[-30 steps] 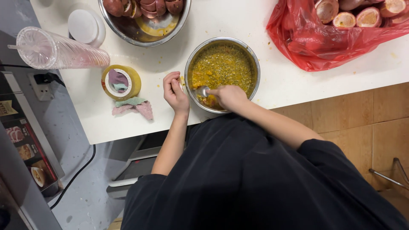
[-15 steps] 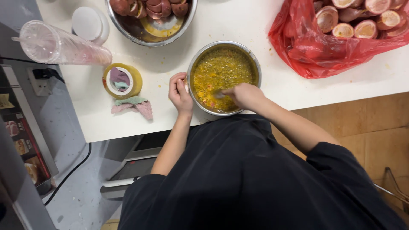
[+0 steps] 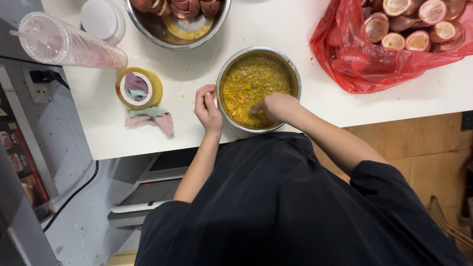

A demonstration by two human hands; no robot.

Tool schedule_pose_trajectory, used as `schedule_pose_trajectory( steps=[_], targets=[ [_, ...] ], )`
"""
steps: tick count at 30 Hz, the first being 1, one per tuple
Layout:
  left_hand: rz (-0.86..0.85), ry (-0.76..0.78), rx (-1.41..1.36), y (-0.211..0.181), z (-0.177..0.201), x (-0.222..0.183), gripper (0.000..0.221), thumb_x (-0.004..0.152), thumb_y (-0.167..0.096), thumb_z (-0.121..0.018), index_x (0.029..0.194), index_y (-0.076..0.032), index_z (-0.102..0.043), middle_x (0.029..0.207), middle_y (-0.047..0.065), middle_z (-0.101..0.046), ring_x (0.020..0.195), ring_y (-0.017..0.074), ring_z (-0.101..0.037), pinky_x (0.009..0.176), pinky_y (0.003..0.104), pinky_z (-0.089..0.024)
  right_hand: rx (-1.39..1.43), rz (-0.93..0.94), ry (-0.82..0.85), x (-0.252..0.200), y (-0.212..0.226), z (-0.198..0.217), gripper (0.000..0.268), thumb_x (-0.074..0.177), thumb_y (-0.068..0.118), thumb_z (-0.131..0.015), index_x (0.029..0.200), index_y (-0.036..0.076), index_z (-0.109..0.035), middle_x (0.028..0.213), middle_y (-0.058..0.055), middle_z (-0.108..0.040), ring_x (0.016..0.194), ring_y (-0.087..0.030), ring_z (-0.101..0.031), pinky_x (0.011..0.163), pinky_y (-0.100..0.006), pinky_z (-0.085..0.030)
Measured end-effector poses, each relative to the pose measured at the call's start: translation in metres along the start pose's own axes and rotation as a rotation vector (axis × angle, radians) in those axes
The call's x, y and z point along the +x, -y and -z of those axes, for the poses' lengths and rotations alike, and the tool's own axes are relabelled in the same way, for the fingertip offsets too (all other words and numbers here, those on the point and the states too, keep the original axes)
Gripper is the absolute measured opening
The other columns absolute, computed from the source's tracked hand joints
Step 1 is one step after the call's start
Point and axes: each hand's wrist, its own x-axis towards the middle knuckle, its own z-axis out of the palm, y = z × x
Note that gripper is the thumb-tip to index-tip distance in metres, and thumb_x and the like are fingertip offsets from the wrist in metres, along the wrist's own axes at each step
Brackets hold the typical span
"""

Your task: Scooping pulp from halved passion fruits into a bowl using a spoon.

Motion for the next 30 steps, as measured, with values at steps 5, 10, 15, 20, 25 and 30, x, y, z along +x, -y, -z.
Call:
schedule_pose_trajectory(
  steps=[5, 10, 15, 20, 25, 30],
  targets=[
    [0.029, -0.003, -0.022, 0.000, 0.002, 0.001, 0.021, 0.110, -0.009, -0.045, 0.110, 0.003, -0.062, 0.118, 0.012, -0.067, 0.111, 0.0201, -0.063, 0.101, 0.032, -0.051, 0.039, -0.148, -0.107, 0.006, -0.014, 0.027, 0.051, 0.093, 0.008, -0.053, 0.127, 0.040, -0.072, 0.101, -0.016, -0.074, 0.089, -0.032, -0.073, 0.080, -0.046, -0.059],
    [0.055, 0.009, -0.046, -0.009, 0.008, 0.000, 0.022, 0.111, -0.009, -0.045, 0.113, 0.004, -0.063, 0.118, 0.012, -0.066, 0.109, 0.0194, -0.062, 0.101, 0.032, -0.051, 0.104, -0.061, 0.034, 0.008, -0.011, 0.014, 0.054, 0.086, 0.004, -0.056, 0.120, 0.040, -0.077, 0.100, -0.014, -0.075, 0.090, -0.031, -0.074, 0.083, -0.043, -0.059],
    [0.077, -0.021, -0.032, -0.014, 0.000, 0.001, 0.022, 0.110, -0.009, -0.044, 0.112, 0.004, -0.063, 0.117, 0.012, -0.067, 0.111, 0.0197, -0.064, 0.102, 0.033, -0.052, 0.062, 0.051, -0.133, 0.035, -0.047, -0.001, 0.035, 0.083, 0.008, -0.060, 0.116, 0.009, -0.071, 0.092, -0.022, -0.074, 0.087, -0.036, -0.072, 0.079, -0.047, -0.057],
    [0.058, -0.017, -0.029, -0.013, -0.010, -0.011, 0.022, 0.111, -0.008, -0.044, 0.111, 0.004, -0.063, 0.118, 0.013, -0.067, 0.112, 0.0203, -0.063, 0.104, 0.033, -0.051, -0.141, 0.018, -0.186, -0.001, -0.082, 0.011, 0.022, 0.090, 0.010, -0.058, 0.105, 0.007, -0.074, 0.089, -0.020, -0.074, 0.084, -0.037, -0.072, 0.075, -0.051, -0.057],
    [0.062, -0.076, -0.036, -0.020, -0.005, -0.018, 0.021, 0.110, -0.008, -0.045, 0.110, 0.004, -0.062, 0.119, 0.013, -0.067, 0.113, 0.0203, -0.063, 0.103, 0.032, -0.051, -0.223, 0.039, -0.122, 0.009, -0.076, -0.008, 0.016, 0.088, 0.010, -0.059, 0.093, 0.003, -0.073, 0.086, -0.020, -0.072, 0.082, -0.037, -0.072, 0.071, -0.050, -0.059],
    [0.068, -0.106, -0.008, -0.025, 0.004, -0.024, 0.020, 0.111, -0.007, -0.045, 0.110, 0.004, -0.062, 0.117, 0.013, -0.066, 0.111, 0.0200, -0.063, 0.103, 0.033, -0.051, -0.127, 0.191, -0.169, 0.042, -0.036, 0.003, 0.015, 0.089, 0.009, -0.060, 0.092, 0.002, -0.073, 0.083, -0.023, -0.072, 0.081, -0.039, -0.072, 0.073, -0.050, -0.058]
  ],
)
